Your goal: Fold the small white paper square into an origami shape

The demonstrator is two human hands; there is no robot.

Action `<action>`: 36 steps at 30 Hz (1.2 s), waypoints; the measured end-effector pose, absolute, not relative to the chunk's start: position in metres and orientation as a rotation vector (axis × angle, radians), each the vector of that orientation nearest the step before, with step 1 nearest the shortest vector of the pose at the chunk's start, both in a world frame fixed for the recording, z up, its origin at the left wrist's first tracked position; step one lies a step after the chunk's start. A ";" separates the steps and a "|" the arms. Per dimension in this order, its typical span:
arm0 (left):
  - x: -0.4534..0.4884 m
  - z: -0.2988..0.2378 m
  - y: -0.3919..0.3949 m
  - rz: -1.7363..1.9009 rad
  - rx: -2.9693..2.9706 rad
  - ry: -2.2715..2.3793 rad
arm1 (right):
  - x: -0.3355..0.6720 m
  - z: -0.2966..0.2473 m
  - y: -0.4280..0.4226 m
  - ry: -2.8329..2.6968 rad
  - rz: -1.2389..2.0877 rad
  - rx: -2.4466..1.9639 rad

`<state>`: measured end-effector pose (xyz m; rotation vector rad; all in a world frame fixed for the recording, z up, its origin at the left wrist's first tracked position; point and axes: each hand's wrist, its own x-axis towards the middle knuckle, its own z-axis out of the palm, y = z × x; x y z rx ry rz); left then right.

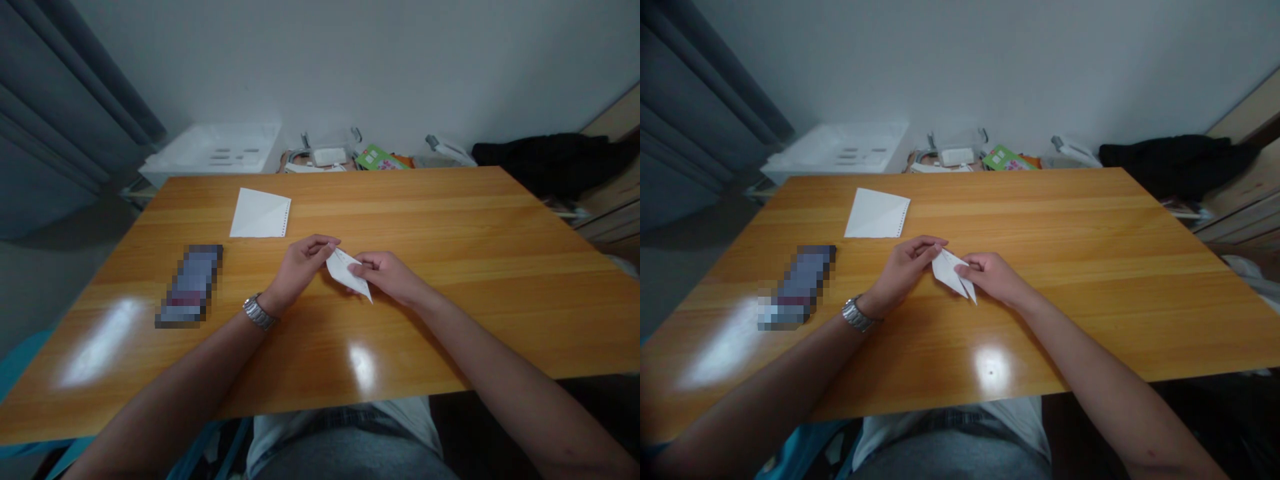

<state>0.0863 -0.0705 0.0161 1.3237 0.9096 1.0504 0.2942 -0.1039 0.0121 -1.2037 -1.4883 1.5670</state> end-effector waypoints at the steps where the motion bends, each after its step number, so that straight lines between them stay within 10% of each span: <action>1: 0.086 0.016 -0.070 1.050 1.321 0.915 | 0.294 0.012 -0.104 -1.492 1.566 -1.202; 36: 0.088 0.017 -0.072 1.018 1.241 0.891 | 0.295 0.012 -0.102 -1.609 1.342 -1.265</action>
